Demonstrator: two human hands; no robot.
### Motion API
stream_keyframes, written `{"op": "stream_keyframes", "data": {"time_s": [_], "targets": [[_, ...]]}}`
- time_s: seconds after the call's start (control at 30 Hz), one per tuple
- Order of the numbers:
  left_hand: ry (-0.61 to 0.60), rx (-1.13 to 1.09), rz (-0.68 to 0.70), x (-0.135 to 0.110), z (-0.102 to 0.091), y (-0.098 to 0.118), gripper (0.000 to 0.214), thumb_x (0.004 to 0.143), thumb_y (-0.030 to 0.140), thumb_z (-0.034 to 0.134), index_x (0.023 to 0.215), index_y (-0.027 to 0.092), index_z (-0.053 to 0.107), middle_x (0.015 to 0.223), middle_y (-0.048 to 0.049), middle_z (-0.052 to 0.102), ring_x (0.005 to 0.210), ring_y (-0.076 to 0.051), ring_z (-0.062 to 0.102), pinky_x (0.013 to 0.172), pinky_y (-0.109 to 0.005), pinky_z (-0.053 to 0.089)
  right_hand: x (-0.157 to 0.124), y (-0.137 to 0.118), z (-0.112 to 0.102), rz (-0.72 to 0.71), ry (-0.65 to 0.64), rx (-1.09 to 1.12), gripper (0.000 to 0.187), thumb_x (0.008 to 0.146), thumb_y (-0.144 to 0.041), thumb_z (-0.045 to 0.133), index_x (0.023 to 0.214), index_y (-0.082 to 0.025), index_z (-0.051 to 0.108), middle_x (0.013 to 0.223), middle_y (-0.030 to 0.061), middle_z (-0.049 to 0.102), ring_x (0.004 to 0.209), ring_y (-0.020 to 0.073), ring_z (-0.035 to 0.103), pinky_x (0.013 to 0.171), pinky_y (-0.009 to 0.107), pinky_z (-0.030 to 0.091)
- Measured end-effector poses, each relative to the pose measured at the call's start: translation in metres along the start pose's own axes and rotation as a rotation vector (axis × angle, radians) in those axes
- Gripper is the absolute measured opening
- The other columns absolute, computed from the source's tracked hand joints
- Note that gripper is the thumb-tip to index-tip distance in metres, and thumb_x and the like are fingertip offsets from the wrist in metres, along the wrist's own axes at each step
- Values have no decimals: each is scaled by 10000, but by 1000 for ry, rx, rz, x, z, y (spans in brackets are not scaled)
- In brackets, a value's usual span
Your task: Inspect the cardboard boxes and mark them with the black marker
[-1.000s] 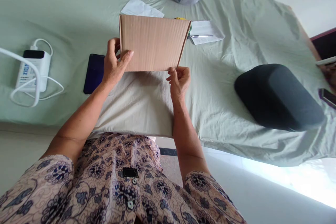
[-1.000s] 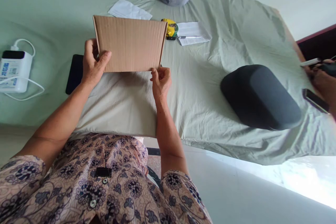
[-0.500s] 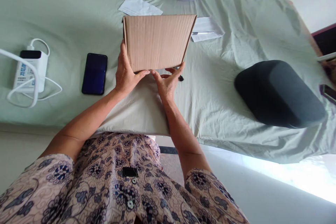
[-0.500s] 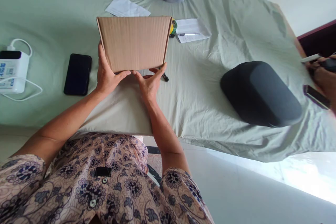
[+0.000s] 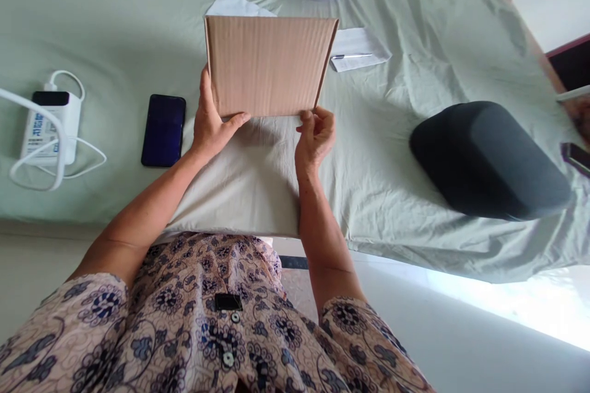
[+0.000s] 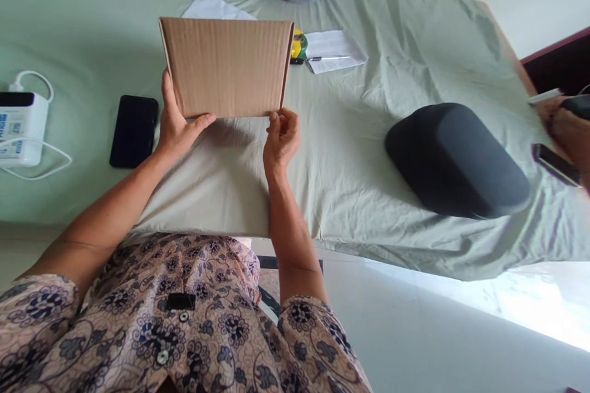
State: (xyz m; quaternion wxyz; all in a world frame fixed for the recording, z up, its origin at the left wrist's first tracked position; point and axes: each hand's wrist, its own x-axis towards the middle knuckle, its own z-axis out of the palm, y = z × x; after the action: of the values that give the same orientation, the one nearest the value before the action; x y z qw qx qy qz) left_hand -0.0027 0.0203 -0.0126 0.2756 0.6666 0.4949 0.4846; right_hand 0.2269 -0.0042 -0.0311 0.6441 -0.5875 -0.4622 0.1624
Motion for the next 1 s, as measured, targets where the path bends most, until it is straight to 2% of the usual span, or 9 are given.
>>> {"op": "stream_keyframes", "data": {"time_s": [0.13,0.27,0.4,0.53,0.6,0.7,0.83,1.0], "targets": [[20,-83,36,4,-5,-10,1186,725,819,729,1629,354,117,1740,-11,259,1629,-294,215,1351,-606,226,3,-7,-3,20,2,79,419,921,-658,559,960,-243,608,784,-30,612,691,102,611,642,259,536],[76,-108,41,7,-4,-23,1114,732,824,723,1615,353,234,1687,-46,387,1588,-314,329,1294,-564,355,2,-11,-2,-4,-5,79,459,916,-701,540,945,-246,598,757,-41,572,632,92,568,618,258,519],[203,-121,25,13,-7,-26,938,732,863,682,1478,326,494,1412,-73,667,1380,-332,595,1163,-512,507,2,-15,-7,-115,-13,39,450,942,-683,520,915,-242,601,775,-28,504,735,128,573,702,296,518],[236,-137,34,13,-13,-8,656,843,868,540,1206,343,690,1147,-29,763,1155,-297,712,1060,-437,558,4,-21,-13,-151,2,8,440,955,-655,526,823,-237,562,749,-35,449,716,127,529,709,305,497],[226,-126,9,11,-15,3,610,897,835,495,1115,310,715,1068,-38,765,1085,-282,720,1022,-405,563,5,-24,-14,-146,12,24,448,947,-660,542,794,-239,532,732,-43,437,678,117,496,684,299,484],[231,-107,-11,10,-16,8,616,895,838,495,1053,285,716,989,-43,754,1020,-266,718,968,-377,568,6,-22,-11,-142,4,55,476,920,-695,563,782,-243,509,710,-52,434,642,107,466,654,289,465],[213,-101,-17,13,-16,-3,667,869,867,495,1103,278,703,995,-55,744,1001,-267,715,939,-390,568,8,-14,-7,-134,-52,74,496,893,-726,574,794,-244,515,697,-60,447,622,97,467,629,273,436],[173,-75,-5,15,-17,-14,681,912,841,438,1161,256,682,1097,-95,747,1072,-290,715,996,-443,557,14,-1,-8,-130,-118,109,427,876,-661,640,834,-246,548,710,-66,469,627,86,474,632,259,417]]}}
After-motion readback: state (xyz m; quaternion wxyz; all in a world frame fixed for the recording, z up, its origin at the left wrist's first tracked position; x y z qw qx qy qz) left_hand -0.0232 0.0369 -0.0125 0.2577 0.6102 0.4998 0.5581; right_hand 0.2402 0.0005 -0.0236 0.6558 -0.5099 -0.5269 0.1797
